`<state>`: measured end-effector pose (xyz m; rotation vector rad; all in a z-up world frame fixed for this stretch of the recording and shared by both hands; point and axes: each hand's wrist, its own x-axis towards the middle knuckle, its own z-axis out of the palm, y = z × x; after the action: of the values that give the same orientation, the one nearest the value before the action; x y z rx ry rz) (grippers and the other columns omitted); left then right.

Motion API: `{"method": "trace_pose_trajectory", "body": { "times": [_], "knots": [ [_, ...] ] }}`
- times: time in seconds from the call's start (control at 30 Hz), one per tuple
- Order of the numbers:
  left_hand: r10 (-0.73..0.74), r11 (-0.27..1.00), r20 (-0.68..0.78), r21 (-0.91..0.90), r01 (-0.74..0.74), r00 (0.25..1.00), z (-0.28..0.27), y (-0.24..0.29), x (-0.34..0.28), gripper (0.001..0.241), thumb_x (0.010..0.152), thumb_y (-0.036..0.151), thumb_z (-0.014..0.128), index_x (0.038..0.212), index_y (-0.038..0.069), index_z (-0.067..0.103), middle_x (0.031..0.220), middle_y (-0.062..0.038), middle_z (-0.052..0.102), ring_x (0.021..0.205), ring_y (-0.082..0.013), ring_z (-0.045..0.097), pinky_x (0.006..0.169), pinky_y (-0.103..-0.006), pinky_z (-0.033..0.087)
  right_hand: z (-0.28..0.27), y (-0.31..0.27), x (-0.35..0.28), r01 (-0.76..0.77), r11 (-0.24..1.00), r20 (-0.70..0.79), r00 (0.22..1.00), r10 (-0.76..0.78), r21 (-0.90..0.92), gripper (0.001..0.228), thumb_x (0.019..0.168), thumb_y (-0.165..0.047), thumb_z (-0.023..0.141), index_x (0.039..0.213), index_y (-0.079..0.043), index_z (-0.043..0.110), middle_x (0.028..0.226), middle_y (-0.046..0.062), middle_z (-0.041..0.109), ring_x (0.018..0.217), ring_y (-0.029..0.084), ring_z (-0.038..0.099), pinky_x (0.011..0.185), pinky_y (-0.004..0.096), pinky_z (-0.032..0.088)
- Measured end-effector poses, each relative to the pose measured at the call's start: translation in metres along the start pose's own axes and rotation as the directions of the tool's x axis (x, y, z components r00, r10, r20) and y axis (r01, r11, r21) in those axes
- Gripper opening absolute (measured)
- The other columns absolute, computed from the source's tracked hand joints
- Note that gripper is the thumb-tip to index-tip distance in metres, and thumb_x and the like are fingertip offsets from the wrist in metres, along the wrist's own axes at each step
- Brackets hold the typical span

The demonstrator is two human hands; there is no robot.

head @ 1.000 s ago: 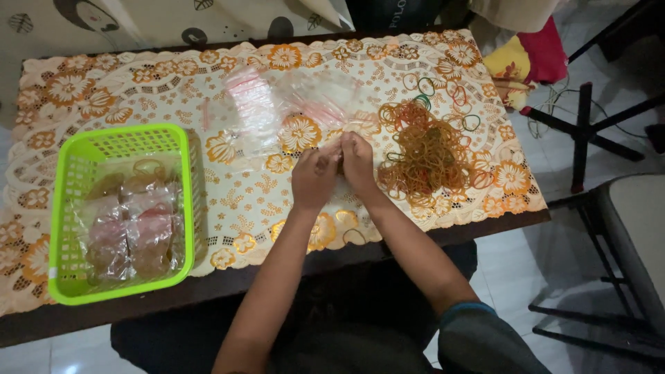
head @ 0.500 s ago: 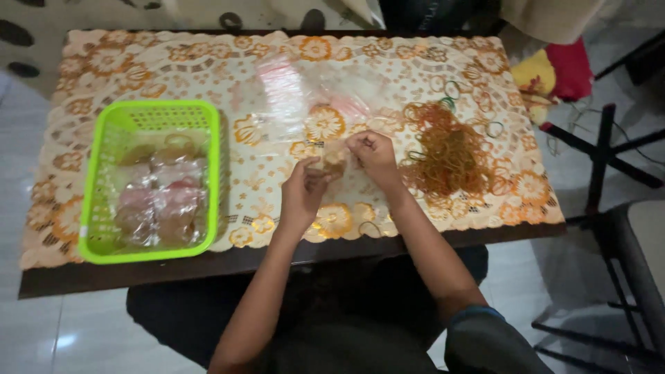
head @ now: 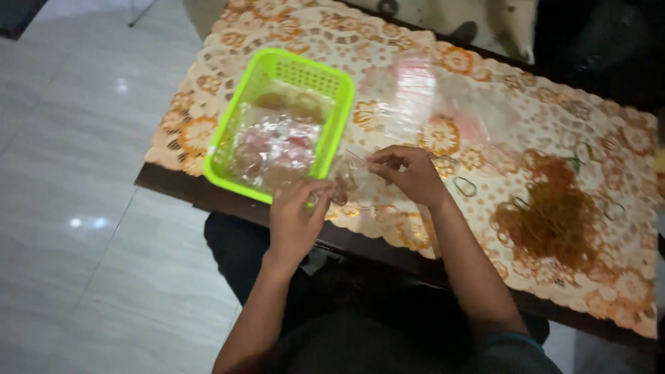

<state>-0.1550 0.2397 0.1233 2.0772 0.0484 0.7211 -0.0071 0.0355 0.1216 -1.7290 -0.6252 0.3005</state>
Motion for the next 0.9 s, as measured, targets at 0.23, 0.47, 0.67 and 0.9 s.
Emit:
{"method": "trace_pose_trajectory", "body": {
  "times": [0.23, 0.47, 0.67, 0.9],
  "knots": [
    [-0.014, 0.980, -0.045, 0.196, 0.022, 0.999, -0.052, -0.049, 0.042, 0.008, 0.098, 0.025, 0.073, 0.105, 0.021, 0.074, 0.092, 0.004, 0.070, 0.092, -0.0212, 0.068, 0.087, -0.0359, 0.042, 0.054, -0.016, 0.077, 0.062, 0.994, 0.120, 0.991, -0.050, -0.092, 0.018, 0.089, -0.009, 0.082, 0.106, -0.004, 0.077, 0.076, 0.007, 0.073, 0.056, 0.011, 0.063, 0.068, 0.028, 0.055],
    [-0.117, 0.881, 0.040, 0.466, 0.085, 0.992, -0.067, -0.088, 0.105, 0.031, 0.098, 0.034, 0.068, 0.121, 0.014, 0.069, 0.103, -0.007, 0.067, 0.101, -0.0298, 0.063, 0.092, -0.0487, 0.040, 0.089, 0.012, 0.176, 0.035, 0.983, 0.136, 0.991, -0.010, -0.180, 0.028, 0.090, -0.014, 0.076, 0.117, -0.015, 0.074, 0.082, 0.000, 0.072, 0.059, 0.006, 0.056, 0.060, 0.021, 0.047],
    [-0.135, 0.833, 0.182, 0.553, 0.012, 0.974, -0.066, -0.086, 0.113, 0.042, 0.095, 0.027, 0.067, 0.130, 0.005, 0.066, 0.133, -0.018, 0.061, 0.125, -0.0362, 0.057, 0.103, -0.0532, 0.038, 0.100, 0.043, 0.210, 0.085, 0.859, 0.076, 0.996, -0.054, -0.504, 0.031, 0.091, -0.024, 0.075, 0.122, -0.024, 0.072, 0.103, 0.002, 0.071, 0.084, 0.021, 0.066, 0.078, 0.038, 0.045],
    [-0.177, 0.818, 0.301, 0.575, -0.031, 0.937, -0.065, -0.090, 0.110, 0.050, 0.102, 0.031, 0.054, 0.146, 0.007, 0.055, 0.150, -0.019, 0.052, 0.145, -0.0349, 0.041, 0.118, -0.0606, 0.020, 0.124, 0.029, 0.160, 0.506, 0.541, 0.244, 0.840, -0.484, -0.672, 0.031, 0.096, -0.037, 0.071, 0.125, -0.026, 0.071, 0.143, 0.002, 0.061, 0.129, 0.024, 0.059, 0.105, 0.040, 0.037]
  ]
}}
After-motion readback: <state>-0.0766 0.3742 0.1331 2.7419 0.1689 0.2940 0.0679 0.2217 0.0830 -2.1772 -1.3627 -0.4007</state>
